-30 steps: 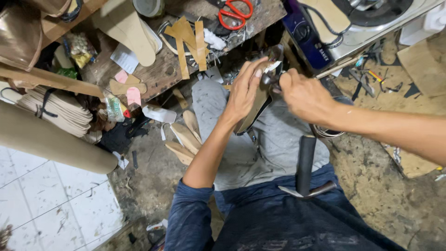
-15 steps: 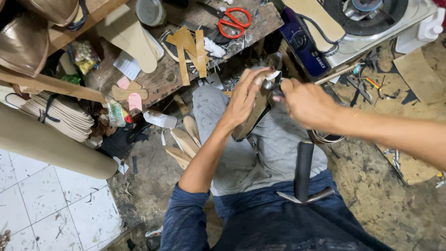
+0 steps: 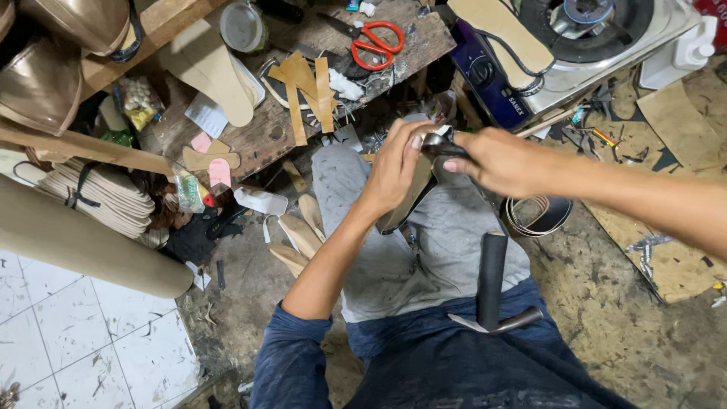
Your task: The person assembles a shoe by fitting a beige insole into a metallic upper, trimming excess material with scissors, and pressing the edges with a curved metal tool. The person repeatedly inspects and adjusts the fit while seated in a cluttered workshop.
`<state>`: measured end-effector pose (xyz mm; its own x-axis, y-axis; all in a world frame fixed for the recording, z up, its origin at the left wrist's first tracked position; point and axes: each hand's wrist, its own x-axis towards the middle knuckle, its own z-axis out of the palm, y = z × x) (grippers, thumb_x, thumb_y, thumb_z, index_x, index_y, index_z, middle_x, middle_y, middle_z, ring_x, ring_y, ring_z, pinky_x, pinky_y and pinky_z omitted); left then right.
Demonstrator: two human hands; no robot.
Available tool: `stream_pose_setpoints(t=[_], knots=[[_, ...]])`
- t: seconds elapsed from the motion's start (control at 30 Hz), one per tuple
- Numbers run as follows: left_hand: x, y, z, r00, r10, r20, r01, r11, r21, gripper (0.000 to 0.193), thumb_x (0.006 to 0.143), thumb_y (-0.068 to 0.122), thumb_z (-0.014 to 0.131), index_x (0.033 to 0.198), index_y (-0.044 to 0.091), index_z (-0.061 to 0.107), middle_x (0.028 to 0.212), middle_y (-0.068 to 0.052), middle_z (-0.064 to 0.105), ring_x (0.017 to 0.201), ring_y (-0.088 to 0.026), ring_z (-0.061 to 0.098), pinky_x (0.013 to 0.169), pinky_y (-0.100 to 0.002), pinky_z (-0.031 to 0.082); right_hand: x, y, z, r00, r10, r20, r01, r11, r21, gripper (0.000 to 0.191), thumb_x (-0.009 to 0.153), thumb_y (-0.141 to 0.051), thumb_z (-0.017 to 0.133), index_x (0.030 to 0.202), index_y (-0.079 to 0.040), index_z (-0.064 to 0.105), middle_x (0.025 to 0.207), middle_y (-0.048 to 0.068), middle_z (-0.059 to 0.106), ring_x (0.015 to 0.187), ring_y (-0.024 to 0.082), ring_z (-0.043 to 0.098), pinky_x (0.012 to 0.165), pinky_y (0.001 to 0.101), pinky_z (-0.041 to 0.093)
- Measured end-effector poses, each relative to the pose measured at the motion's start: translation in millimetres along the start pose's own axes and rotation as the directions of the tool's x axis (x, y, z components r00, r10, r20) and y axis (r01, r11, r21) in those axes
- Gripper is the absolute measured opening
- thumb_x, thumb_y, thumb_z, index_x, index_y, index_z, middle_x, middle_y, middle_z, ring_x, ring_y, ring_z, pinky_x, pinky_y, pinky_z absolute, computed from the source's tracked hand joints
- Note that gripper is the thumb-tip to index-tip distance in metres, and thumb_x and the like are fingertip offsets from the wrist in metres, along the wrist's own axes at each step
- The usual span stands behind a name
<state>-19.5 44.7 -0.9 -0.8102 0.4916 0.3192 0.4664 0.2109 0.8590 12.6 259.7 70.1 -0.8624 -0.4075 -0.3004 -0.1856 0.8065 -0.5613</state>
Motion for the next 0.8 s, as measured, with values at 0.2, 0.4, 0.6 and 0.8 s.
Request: stream_pose_setpoints(t=[0.2, 0.4, 0.6, 0.8], knots=[[4, -15, 0, 0.989, -0.090, 0.118, 0.110, 0.977, -0.182, 0.035, 0.111, 0.020, 0.044, 0.138, 0.004, 0.058, 0.133, -0.017, 0.068, 0.125, -0.027, 0.063, 0.107, -0.036, 0.047, -4, 6, 41, 0.961, -0.121, -0.247, 0.082, 0.983, -0.164, 0.036, 0.102, -0.030, 0.055, 0.099, 0.006, 0.051, 0.074, 0.030, 0.064, 0.072, 0.053, 0.062, 0.062, 0.0579, 0.049], [-5, -10, 9, 0.997, -0.072, 0.031, 0.070, 0.997, 0.037, 0.035, 0.111, 0.021, 0.043, 0.138, 0.005, 0.057, 0.128, -0.015, 0.070, 0.121, -0.027, 0.068, 0.105, -0.035, 0.052, 11, 27, -6, 0.977, -0.135, 0.163, 0.098, 0.971, 0.218, 0.033, 0.097, -0.034, 0.055, 0.097, -0.001, 0.059, 0.072, 0.022, 0.070, 0.067, 0.043, 0.071, 0.065, 0.0491, 0.055], [2, -12, 0, 0.990, -0.058, 0.130, 0.086, 0.971, -0.223, 0.035, 0.113, 0.020, 0.043, 0.139, 0.002, 0.056, 0.134, -0.019, 0.066, 0.127, -0.033, 0.062, 0.108, -0.039, 0.046, -2, 21, 18, 0.998, -0.061, -0.007, 0.061, 0.992, 0.107, 0.039, 0.102, -0.038, 0.054, 0.105, 0.001, 0.059, 0.069, 0.020, 0.063, 0.065, 0.036, 0.063, 0.064, 0.0459, 0.051], [-5, -7, 4, 0.994, -0.076, 0.083, 0.081, 0.995, -0.053, 0.037, 0.113, 0.027, 0.042, 0.139, 0.006, 0.058, 0.130, -0.012, 0.070, 0.123, -0.022, 0.068, 0.108, -0.034, 0.051, 8, 38, 13, 0.973, -0.223, 0.064, 0.198, 0.942, 0.272, 0.041, 0.102, -0.038, 0.054, 0.096, 0.002, 0.059, 0.071, 0.017, 0.068, 0.069, 0.032, 0.069, 0.067, 0.0436, 0.053]])
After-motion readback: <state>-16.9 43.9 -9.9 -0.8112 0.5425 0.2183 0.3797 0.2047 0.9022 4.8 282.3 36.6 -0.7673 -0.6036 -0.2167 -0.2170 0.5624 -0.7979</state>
